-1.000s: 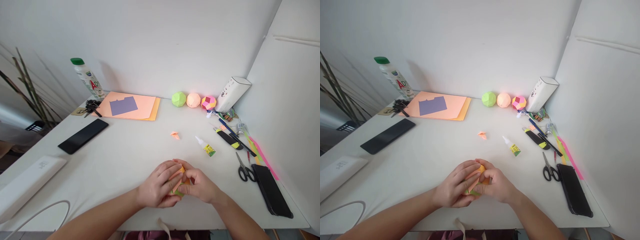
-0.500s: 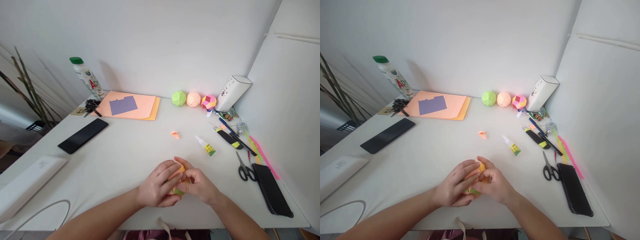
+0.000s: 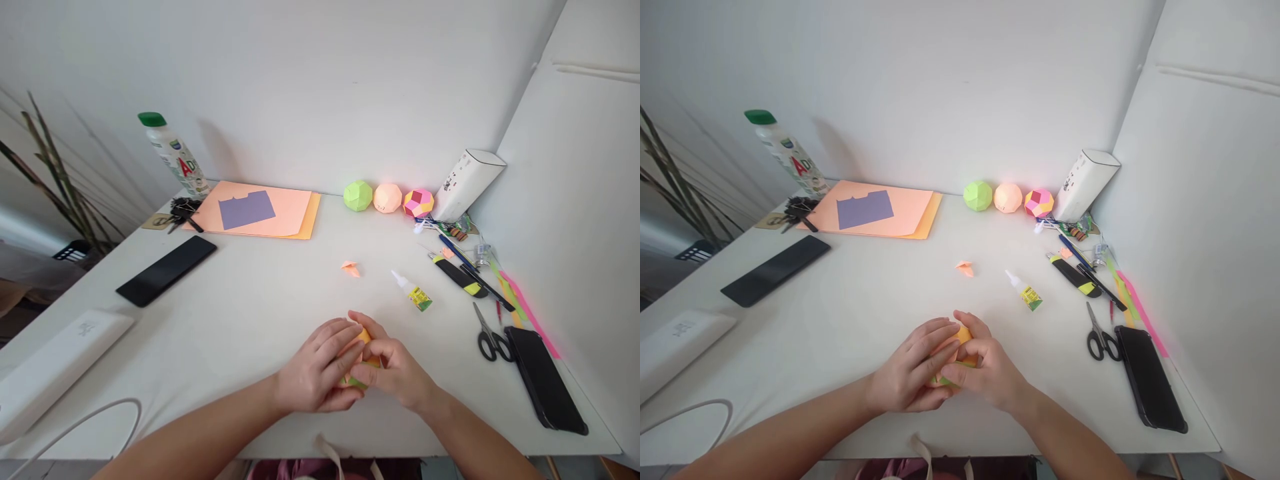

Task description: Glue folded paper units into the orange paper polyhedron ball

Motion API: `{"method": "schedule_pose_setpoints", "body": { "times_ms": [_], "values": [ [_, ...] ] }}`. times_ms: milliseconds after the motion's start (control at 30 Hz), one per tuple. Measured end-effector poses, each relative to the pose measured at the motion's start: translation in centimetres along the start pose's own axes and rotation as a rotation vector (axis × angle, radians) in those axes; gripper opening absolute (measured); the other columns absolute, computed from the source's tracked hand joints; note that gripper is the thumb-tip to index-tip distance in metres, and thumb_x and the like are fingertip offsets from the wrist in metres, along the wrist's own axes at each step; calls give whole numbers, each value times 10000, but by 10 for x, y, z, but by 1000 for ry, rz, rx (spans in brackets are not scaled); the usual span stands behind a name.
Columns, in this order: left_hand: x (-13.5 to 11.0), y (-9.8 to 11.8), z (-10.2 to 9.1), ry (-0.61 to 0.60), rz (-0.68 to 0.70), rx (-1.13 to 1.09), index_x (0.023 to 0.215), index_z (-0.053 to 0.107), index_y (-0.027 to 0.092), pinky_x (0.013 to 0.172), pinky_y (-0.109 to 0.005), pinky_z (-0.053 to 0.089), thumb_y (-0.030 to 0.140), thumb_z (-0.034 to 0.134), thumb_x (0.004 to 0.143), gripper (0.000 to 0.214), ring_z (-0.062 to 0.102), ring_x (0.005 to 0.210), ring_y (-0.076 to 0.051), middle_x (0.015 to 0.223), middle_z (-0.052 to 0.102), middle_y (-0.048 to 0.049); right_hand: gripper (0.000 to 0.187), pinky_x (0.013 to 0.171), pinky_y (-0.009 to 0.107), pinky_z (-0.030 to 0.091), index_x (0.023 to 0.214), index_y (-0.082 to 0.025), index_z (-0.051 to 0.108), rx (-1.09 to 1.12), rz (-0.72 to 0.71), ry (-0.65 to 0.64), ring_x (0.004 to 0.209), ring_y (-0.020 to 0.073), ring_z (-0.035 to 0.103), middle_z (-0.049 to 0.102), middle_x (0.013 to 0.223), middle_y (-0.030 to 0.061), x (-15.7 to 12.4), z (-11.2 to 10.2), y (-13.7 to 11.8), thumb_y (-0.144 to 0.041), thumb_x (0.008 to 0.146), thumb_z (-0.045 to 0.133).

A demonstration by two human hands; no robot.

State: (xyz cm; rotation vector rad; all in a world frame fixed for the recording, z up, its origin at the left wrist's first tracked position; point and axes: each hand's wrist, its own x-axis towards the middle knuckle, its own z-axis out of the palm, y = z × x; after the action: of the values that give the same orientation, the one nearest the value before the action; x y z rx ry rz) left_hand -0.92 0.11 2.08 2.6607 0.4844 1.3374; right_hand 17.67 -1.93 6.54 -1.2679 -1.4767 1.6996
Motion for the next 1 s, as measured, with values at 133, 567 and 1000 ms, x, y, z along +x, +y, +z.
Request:
{"method": "schedule_pose_setpoints", "body": {
  "times_ms": [133,567,1000],
  "values": [
    [0,1,0,1,3,5,1339,387,49,926,-543,493,373,461,937,521,480,1181,-339,1208,502,-228,255,1095,439,347,740,-209,723,-28,11,-7,1442,309,206,269,1560,28,1,0,1,-456,703,773],
    [2,2,0,-3,13,5,1351,376,50,941,-558,481,407,480,926,565,442,1246,-354,1204,524,-231,276,1156,451,267,817,-218,742,-78,-1,-47,1463,284,135,291,1547,17,-1,1,-2,-459,691,786],
    [0,2,5,22,-165,-21,1472,179,101,947,-567,456,597,431,901,797,418,1244,-357,1321,398,-252,330,1010,397,429,600,-198,642,37,13,30,1292,286,454,436,1456,26,1,-3,-2,-477,751,730]
  ]
}}
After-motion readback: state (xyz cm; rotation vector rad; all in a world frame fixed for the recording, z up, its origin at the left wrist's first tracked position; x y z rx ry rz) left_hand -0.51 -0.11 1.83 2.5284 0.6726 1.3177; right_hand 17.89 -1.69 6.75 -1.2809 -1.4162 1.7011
